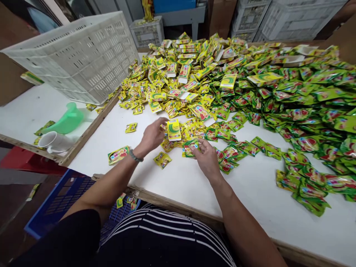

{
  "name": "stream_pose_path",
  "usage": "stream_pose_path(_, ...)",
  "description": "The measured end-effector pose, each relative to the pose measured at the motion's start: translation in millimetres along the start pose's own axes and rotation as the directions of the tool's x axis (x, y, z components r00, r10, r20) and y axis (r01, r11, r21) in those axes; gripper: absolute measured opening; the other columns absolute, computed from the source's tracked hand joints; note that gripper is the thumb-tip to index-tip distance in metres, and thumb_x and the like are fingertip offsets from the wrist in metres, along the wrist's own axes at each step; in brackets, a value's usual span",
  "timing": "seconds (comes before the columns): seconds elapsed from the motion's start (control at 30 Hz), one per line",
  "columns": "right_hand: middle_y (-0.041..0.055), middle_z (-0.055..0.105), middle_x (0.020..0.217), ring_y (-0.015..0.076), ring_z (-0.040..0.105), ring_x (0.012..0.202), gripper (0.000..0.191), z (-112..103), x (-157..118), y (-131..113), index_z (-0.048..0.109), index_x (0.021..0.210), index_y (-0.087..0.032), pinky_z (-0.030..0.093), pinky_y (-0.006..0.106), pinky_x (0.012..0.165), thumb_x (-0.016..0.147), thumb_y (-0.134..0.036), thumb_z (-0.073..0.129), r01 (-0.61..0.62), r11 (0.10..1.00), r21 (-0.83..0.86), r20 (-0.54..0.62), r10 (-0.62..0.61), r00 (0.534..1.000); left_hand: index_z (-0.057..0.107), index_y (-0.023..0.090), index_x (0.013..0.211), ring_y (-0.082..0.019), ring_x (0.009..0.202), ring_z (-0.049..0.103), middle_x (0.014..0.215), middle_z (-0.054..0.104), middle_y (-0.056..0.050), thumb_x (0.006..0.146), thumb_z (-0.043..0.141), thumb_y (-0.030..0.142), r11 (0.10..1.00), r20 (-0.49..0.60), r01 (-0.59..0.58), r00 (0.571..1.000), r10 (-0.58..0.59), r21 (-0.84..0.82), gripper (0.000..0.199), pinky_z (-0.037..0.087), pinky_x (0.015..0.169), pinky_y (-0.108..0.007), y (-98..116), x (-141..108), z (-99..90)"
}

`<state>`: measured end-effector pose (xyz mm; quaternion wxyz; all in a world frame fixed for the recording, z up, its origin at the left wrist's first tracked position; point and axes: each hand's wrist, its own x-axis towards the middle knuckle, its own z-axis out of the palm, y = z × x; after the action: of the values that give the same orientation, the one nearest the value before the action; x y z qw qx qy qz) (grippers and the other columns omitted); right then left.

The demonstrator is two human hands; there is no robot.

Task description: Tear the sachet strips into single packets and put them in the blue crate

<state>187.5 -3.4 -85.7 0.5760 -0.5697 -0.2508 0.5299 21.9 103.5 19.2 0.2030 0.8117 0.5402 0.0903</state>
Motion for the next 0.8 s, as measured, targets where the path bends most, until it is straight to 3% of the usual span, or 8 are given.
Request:
stream_pose_path(0.07,0.0066,0.073,0.095,0.0229,0.069,0.082,0.059,-3,2,0,0.061,0.112,-0.019,0.055,0.029,0.057,0.063,-0.047,0.079,0.006,1.000,-0.015,0.014,-0.006,1.000,0.052,0.022,0.135,-0.033,0.135,0.044,0.150,0.043,-0.016,0.073,0.061,0.005,0.929,0.106,-0.176,0.983,0.149,0.325,0.065,0.041,0.104,-0.047,-6,24,-9.6)
stream_pose_path(0.13,0.0050,0.072,0.088,0.0221,0.069,0.079,0.059,-5,3,2,0.060,0.114,-0.019,0.056,0.030,0.058,0.066,-0.049,0.077,0.026,0.999,-0.026,0.027,-0.025,0.999,0.054,0.023,0.135,-0.039,0.145,0.027,0.158,0.031,-0.016,0.067,0.069,0.008,0.853,0.299,-0.321,0.932,0.206,0.413,0.072,0.032,0.111,-0.054,-15,43,-9.4)
stream_pose_path(0.23,0.0069,0.072,0.090,0.0258,0.069,0.090,0.061,-8,7,4,0.061,0.113,-0.020,0.058,0.033,0.063,0.063,-0.047,0.080,0.060,0.997,-0.041,-0.022,-0.061,0.998,0.068,0.023,0.118,-0.036,0.143,0.032,0.142,0.054,-0.012,0.070,0.071,0.016,0.871,0.373,-0.410,0.879,0.298,0.270,0.049,0.030,0.113,-0.048,-25,60,1.5)
stream_pose_path(0.37,0.0100,0.072,0.098,0.0291,0.068,0.099,0.054,-13,11,0,0.064,0.099,-0.019,0.058,0.034,0.065,0.056,-0.044,0.084,0.111,0.994,-0.002,-0.072,-0.111,0.991,0.071,0.020,0.100,-0.023,0.096,0.064,0.094,0.071,-0.007,0.080,0.067,0.032,0.959,0.082,-0.284,0.955,0.284,-0.013,0.023,0.046,0.082,-0.030,-21,50,11.7)
stream_pose_path(0.47,0.0050,0.072,0.088,0.0221,0.069,0.082,0.041,-15,9,-12,0.063,0.095,-0.021,0.057,0.031,0.063,0.066,-0.046,0.079,0.244,0.966,0.081,-0.083,-0.238,0.968,0.069,0.018,0.094,-0.014,0.064,0.054,0.071,0.064,0.000,0.073,0.075,0.041,0.958,0.030,-0.164,0.984,0.176,-0.236,0.031,0.038,0.061,-0.024,-11,22,13.5)
stream_pose_path(0.6,0.0022,0.068,0.083,0.0188,0.065,0.076,0.033,-16,7,-25,0.062,0.092,-0.023,0.056,0.032,0.068,0.071,-0.044,0.076,0.358,0.930,0.082,-0.139,-0.345,0.928,0.068,0.016,0.087,-0.011,0.061,0.051,0.070,0.063,0.000,0.070,0.078,0.045,0.848,0.129,-0.055,0.981,0.143,-0.527,0.035,0.037,0.058,-0.023,2,-16,23.0)
stream_pose_path(0.73,-0.0002,0.066,0.081,0.0177,0.063,0.076,0.028,-18,7,-24,0.063,0.089,-0.023,0.054,0.034,0.078,0.069,-0.038,0.076,0.302,0.952,0.052,0.026,-0.304,0.952,0.064,0.014,0.087,-0.010,0.065,0.056,0.077,0.066,-0.002,0.069,0.079,0.048,0.649,0.087,0.091,0.995,-0.037,-0.755,0.041,0.042,0.062,-0.023,6,-36,39.4)
stream_pose_path(0.8,-0.0008,0.065,0.079,0.0176,0.062,0.076,0.027,-19,7,-22,0.064,0.088,-0.022,0.052,0.034,0.079,0.069,-0.038,0.076,0.287,0.958,0.001,0.070,-0.287,0.955,0.063,0.014,0.085,-0.009,0.064,0.055,0.075,0.066,-0.001,0.064,0.082,0.047,0.607,0.087,0.124,0.992,-0.090,-0.785,0.044,0.042,0.062,-0.023,7,-40,45.4)
